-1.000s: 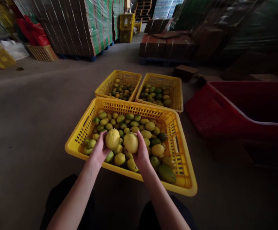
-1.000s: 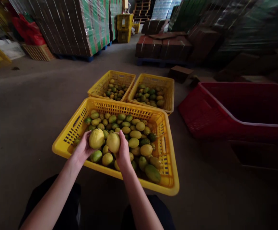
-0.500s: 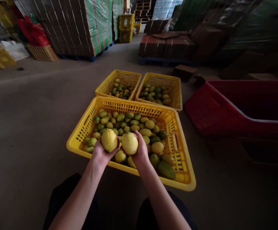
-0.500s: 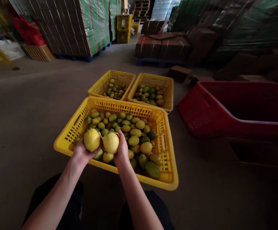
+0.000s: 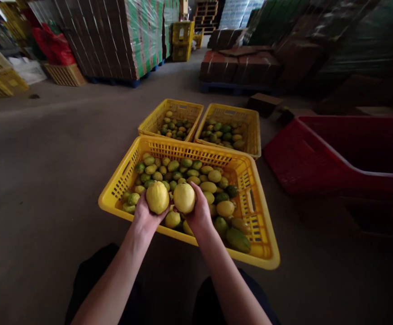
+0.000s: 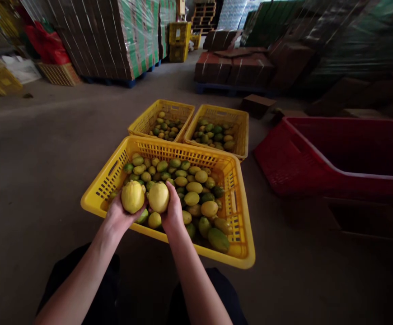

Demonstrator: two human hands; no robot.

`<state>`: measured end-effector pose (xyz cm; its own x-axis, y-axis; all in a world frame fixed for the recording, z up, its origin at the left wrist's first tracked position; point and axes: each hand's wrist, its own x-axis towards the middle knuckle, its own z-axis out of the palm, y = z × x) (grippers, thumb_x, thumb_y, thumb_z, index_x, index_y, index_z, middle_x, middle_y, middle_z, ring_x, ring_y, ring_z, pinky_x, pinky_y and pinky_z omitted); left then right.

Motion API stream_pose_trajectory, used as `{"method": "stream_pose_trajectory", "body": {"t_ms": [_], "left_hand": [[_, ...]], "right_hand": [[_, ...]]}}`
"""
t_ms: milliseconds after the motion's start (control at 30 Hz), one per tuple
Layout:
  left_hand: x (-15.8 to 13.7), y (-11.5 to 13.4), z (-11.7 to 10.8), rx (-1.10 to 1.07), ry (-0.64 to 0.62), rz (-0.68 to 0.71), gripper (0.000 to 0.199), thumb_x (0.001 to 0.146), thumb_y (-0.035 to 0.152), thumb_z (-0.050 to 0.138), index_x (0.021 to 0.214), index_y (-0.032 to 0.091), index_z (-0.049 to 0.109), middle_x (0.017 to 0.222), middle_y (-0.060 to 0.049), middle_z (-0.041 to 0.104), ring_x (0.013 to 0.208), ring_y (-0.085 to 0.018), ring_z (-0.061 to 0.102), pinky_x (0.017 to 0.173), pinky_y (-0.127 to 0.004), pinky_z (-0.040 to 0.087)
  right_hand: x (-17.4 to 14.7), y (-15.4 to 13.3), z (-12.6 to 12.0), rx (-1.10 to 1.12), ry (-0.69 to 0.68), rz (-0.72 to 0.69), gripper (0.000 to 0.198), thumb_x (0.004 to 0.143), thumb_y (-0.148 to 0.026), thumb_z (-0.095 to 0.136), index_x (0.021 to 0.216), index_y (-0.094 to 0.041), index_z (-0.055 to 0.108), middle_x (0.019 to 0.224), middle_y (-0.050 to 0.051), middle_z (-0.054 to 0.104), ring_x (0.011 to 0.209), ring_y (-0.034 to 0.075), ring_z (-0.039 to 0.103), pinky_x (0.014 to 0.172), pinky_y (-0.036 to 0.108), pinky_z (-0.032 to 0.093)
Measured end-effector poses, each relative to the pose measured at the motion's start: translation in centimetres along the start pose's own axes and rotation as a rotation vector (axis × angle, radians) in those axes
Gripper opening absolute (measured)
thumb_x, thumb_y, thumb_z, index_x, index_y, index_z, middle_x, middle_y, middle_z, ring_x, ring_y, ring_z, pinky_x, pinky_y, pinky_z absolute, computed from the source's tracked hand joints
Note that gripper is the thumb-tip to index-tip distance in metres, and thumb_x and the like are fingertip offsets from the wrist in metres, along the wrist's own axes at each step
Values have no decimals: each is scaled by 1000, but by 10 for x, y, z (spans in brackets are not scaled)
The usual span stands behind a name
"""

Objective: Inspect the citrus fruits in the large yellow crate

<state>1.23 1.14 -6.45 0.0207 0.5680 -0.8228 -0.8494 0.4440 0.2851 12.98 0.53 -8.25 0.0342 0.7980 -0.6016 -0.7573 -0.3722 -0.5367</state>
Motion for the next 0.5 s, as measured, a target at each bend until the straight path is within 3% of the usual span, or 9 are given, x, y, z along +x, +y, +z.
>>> {"method": "stream_pose_trajectory", "body": {"t_ms": [133, 333, 500], "left_hand": [[-3, 3, -2, 10, -38, -6, 24, 97, 35, 49, 110, 21, 64, 83, -5, 68, 66, -19, 68, 50, -26, 54], [-5, 3, -2, -54, 33, 2, 16, 92, 33, 56, 101, 25, 67, 84, -2, 70, 69, -19, 68, 60, -33, 58], [-2, 4, -2, 1, 30, -6, 17, 92, 35, 56, 92, 22, 67, 77, -2, 69, 63, -19, 68, 55, -29, 55]], "right_hand": [[1, 0, -1, -9, -25, 6, 25, 78, -45, 68, 82, -20, 62, 63, -1, 68, 50, 17, 64, 37, 25, 48], [3, 1, -2, 9, 59, -4, 25, 78, -45, 67, 86, -22, 64, 65, -2, 69, 47, 16, 61, 35, 25, 44], [2, 4, -1, 10, 21, 8, 24, 78, -44, 65, 85, -21, 64, 63, -2, 67, 46, 16, 60, 35, 25, 43]]}}
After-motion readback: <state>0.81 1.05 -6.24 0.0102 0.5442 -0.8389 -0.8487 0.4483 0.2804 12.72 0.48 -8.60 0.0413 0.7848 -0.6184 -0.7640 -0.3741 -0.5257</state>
